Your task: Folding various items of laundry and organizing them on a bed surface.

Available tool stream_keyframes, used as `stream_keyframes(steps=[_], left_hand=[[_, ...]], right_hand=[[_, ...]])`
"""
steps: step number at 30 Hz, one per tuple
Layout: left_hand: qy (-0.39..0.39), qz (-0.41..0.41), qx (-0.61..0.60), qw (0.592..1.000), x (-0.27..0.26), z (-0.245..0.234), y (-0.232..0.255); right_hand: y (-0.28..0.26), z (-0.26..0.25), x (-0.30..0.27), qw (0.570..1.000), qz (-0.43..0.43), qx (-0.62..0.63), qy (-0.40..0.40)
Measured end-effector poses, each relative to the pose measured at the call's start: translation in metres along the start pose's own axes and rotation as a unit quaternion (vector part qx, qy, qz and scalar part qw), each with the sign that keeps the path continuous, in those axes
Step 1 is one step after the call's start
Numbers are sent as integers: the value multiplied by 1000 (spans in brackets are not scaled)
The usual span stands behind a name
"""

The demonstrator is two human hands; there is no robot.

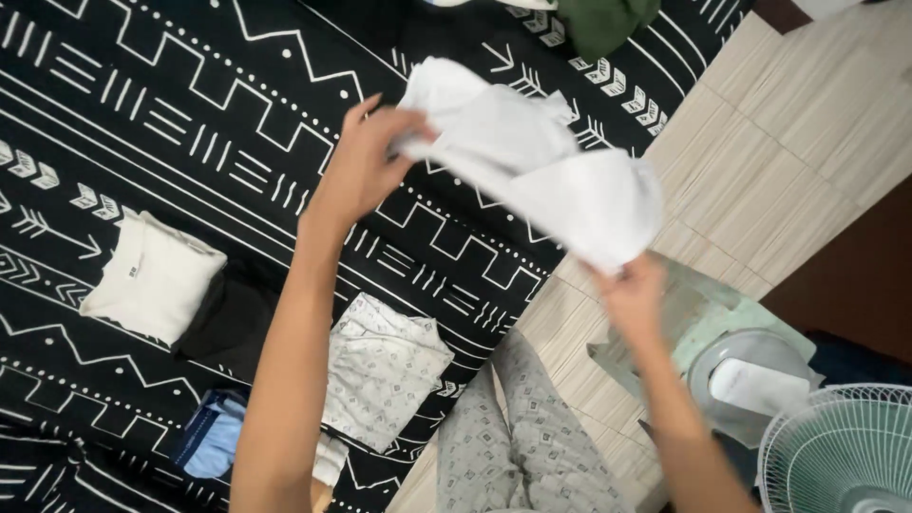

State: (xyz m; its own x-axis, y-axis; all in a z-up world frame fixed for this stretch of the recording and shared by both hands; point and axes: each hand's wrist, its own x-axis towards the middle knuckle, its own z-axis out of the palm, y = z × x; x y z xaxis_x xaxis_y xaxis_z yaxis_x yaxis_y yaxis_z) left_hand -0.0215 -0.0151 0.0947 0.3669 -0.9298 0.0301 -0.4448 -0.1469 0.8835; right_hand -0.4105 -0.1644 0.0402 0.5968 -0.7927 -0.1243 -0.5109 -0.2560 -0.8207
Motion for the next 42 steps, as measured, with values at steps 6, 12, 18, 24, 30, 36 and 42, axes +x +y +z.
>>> stream_keyframes(steps=[6, 12, 18, 24, 30, 36, 42], left_hand=[[7, 0, 202, 979, -117, 41, -102], [39, -99, 247, 963, -189, 58, -143], [88, -154, 260, 949, -182, 77, -128], [183, -175, 186, 949, -168, 156, -83], [147, -199, 109, 963, -139, 218, -63], [86, -214, 81, 970, -132, 230, -71], [93, -159, 83, 979, -141, 229, -77]], right_hand=[[62, 139, -95, 996, -28, 55, -67], [55, 197, -138, 986, 52, 86, -130], [128, 189, -119, 941, 225, 222, -119], [98, 133, 19, 985, 114, 93, 89], [17, 154, 146, 963, 252, 101, -11], [51, 167, 201, 956, 280, 89, -3], [11, 127, 224, 801, 131, 577, -91]])
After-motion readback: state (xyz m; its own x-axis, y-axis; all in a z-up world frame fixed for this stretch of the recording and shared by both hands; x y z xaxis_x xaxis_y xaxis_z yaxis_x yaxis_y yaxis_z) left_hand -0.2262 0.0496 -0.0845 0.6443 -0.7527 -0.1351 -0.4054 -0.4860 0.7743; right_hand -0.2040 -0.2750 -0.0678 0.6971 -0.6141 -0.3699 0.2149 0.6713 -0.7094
